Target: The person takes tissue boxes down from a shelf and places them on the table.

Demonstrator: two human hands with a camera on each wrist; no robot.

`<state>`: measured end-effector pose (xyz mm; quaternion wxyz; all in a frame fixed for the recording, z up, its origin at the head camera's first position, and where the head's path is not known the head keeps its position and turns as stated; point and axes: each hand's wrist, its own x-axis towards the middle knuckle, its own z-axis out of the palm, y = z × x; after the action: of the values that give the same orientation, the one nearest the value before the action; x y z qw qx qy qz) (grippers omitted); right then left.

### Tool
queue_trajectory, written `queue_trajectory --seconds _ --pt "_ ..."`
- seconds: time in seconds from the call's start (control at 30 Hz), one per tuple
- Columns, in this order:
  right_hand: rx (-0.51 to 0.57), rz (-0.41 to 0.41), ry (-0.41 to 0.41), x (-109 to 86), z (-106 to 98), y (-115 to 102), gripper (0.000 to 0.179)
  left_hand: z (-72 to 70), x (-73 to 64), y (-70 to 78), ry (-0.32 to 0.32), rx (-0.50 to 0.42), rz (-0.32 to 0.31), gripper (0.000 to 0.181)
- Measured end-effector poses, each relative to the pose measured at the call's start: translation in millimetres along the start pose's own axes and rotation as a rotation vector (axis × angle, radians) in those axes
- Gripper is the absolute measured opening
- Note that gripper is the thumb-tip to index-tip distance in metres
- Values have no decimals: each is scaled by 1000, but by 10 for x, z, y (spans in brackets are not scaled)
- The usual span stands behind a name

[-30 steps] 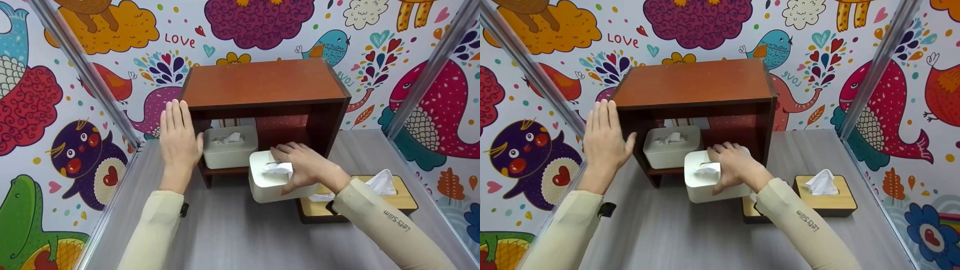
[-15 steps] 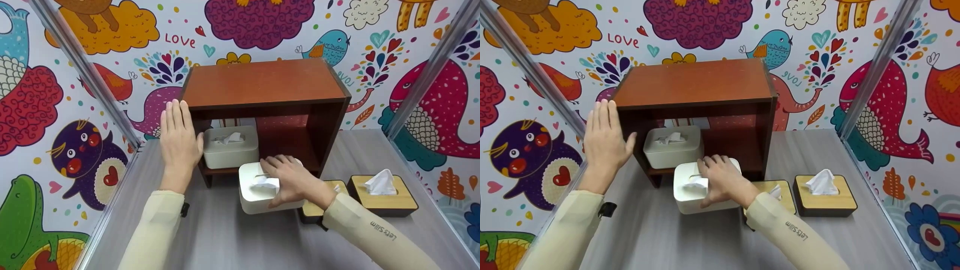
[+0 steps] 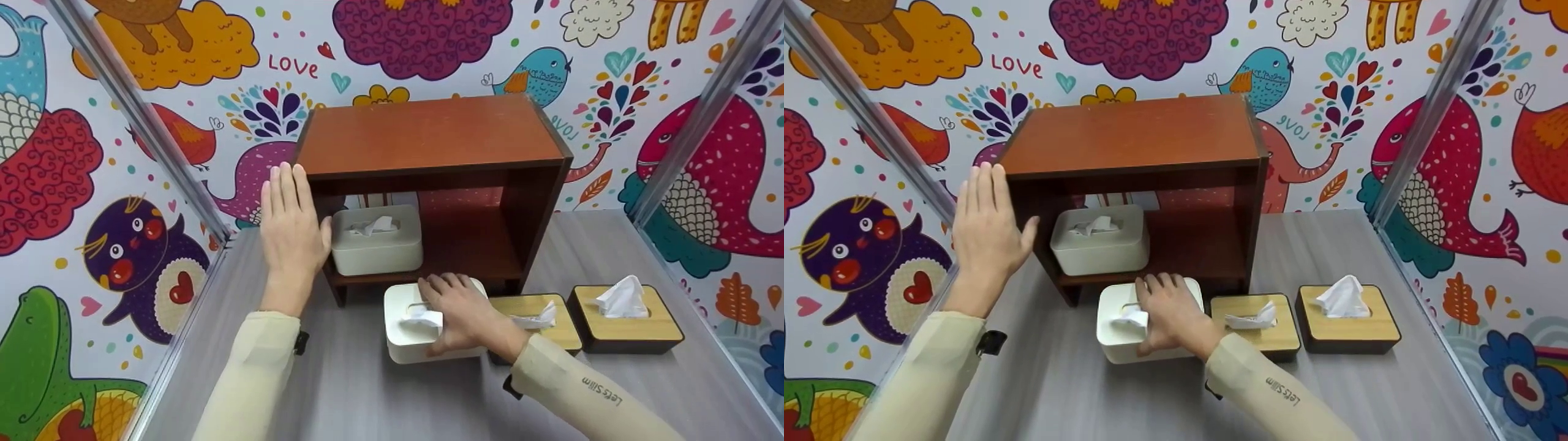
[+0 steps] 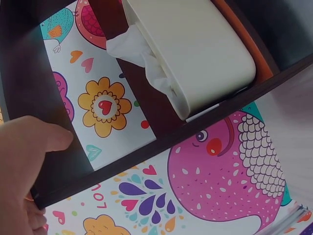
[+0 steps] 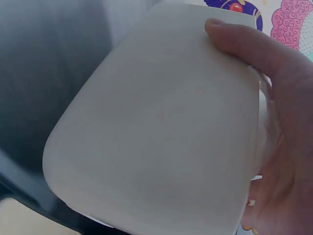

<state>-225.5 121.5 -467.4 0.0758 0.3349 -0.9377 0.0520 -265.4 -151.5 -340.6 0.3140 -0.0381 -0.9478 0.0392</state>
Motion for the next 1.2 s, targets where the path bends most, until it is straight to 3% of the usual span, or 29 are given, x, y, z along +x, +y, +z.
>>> queue_trajectory --seconds 0.57,1.2 --pt "25 87 -69 -61 414 -3 119 4 -1 -2 2 -4 -7 97" --pt "38 115 -95 -71 599 35 121 2 -2 16 -6 8 -13 97"
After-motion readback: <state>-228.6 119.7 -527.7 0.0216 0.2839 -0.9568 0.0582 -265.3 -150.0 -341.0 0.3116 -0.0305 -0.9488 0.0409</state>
